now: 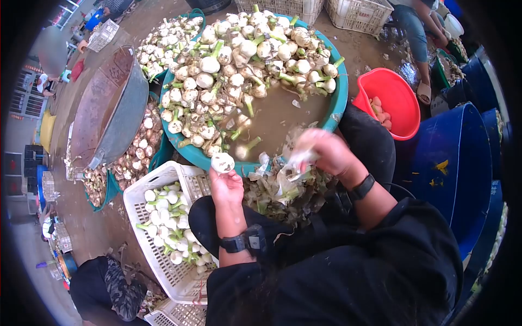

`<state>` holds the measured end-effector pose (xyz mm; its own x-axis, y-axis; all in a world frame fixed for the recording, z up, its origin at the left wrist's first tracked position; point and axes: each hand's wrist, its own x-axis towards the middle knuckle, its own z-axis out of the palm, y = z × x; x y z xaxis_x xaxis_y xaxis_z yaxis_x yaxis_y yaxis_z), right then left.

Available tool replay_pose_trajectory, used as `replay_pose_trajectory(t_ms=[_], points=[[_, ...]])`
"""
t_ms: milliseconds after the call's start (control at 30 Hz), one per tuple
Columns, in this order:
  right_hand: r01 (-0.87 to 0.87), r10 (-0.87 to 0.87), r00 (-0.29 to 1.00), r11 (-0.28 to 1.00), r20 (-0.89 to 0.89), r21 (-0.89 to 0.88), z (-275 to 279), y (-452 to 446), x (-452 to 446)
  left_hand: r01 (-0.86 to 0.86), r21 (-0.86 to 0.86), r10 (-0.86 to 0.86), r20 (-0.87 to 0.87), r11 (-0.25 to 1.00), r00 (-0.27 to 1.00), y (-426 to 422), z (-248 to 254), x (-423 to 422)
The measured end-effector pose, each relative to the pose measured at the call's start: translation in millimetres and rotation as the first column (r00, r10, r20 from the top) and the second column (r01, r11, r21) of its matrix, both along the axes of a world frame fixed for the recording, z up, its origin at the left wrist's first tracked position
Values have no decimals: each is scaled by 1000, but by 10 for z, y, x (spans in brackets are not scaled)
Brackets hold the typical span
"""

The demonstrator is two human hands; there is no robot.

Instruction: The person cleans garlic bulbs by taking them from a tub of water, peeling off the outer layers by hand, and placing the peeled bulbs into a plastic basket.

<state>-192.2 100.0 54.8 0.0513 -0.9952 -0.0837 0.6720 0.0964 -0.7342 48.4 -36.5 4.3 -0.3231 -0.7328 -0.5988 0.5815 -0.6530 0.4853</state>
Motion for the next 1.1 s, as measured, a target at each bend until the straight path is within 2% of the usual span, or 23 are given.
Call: replay_pose_trajectory(t_ms=[33,67,100,133,167,233,267,333,367,433,467,500,533,600,667,733,767,867,900,967,1000,1067,1100], points=[[-140,256,865,949,-431,283,-9,-25,142,-11,7,11,14,1000,1000,2,-5,-2],[-284,238,213,943,-948,173,-3,-44,288,-13,8,13,10,1000,1000,1,-18,-29],[-189,99,1,977,-995,97,-76,-22,455,-51,-35,54,79,998,995,9,-25,-55],[-56,148,191,989,-970,139,-31,-137,616,-80,-77,91,150,994,985,35,-30,-70],[130,-57,448,992,-892,2,-51,-227,762,-62,-105,80,175,993,981,79,-1,-94],[200,-151,529,979,-835,-50,-38,-399,924,-62,-141,90,205,988,975,156,64,-234],[207,-156,532,977,-833,-51,-57,-455,992,-66,-182,108,233,981,966,184,111,-289],[278,-477,385,876,-790,-393,-133,-553,1096,-44,-183,87,233,982,969,239,255,-327],[292,-392,477,915,-787,-278,-177,-589,1102,55,-139,-11,295,989,955,276,326,-348],[286,-371,424,920,-826,-267,-228,-644,1008,262,-84,-192,474,961,859,256,251,-269],[273,-350,371,927,-860,-259,-254,-675,938,251,-82,-184,473,965,862,250,217,-244],[98,-303,188,952,-934,-289,-162,-658,803,283,-236,-86,609,930,788,234,253,-251],[87,-298,193,954,-935,-286,-61,-652,805,336,-371,35,715,866,698,224,267,-263],[24,-100,248,995,-964,-97,62,-593,838,463,-377,-248,495,802,833,280,213,-299],[24,-187,200,982,-962,-186,41,-566,900,377,-347,-106,599,859,794,283,251,-366],[-73,-50,-66,996,-997,-45,-63,-537,956,320,-356,-100,517,878,850,253,266,-344],[-118,-134,-105,986,-985,-121,-105,-484,972,262,-355,-90,433,897,897,240,270,-329],[-122,-171,-130,980,-977,-155,-198,-428,1028,343,-298,-143,531,891,835,264,266,-296],[-114,-170,-128,981,-977,-155,-238,-450,1015,351,-297,-150,534,888,832,269,270,-293],[96,-73,229,994,-971,-52,-309,-533,939,314,-246,-205,382,917,901,272,284,-293],[103,-78,229,993,-970,-55,-281,-526,902,320,-249,-211,383,914,899,270,280,-293],[32,3,527,999,-850,23,-220,-490,820,301,-259,-199,355,918,913,259,243,-295],[13,-104,398,994,-912,-108,-229,-456,852,302,-258,-200,354,918,913,249,227,-283]])
